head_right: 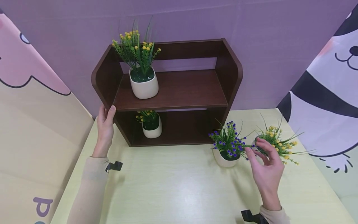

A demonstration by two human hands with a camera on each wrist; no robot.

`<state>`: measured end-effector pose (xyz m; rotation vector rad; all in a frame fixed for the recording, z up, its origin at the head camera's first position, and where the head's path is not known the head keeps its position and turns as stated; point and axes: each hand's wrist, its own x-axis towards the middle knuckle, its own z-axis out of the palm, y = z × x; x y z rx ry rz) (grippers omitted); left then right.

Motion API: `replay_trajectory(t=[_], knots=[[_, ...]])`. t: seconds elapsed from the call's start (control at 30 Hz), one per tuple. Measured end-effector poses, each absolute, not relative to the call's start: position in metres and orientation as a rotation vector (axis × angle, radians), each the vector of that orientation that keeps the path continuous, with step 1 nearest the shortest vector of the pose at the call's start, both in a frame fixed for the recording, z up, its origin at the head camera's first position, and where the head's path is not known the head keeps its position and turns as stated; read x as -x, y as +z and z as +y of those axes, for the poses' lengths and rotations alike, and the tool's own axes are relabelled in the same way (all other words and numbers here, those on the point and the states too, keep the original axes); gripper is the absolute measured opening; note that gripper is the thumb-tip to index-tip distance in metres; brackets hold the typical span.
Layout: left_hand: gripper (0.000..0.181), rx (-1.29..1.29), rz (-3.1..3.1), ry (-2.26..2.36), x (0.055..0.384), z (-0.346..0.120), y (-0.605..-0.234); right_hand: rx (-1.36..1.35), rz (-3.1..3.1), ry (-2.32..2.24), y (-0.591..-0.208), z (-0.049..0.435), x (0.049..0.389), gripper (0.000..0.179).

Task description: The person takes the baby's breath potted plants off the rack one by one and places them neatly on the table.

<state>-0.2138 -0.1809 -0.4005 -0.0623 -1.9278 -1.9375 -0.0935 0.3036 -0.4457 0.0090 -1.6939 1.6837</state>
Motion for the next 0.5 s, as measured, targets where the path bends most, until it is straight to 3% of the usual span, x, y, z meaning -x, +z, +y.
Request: replay_trajectory(t=[0.5], knots=[[0.046, 0.048, -1.950, -1.933, 0.214, -0.182, -0.401, -0.071, -1.750, 1.552, -0.406, 0.288, 0.102, 0.032]])
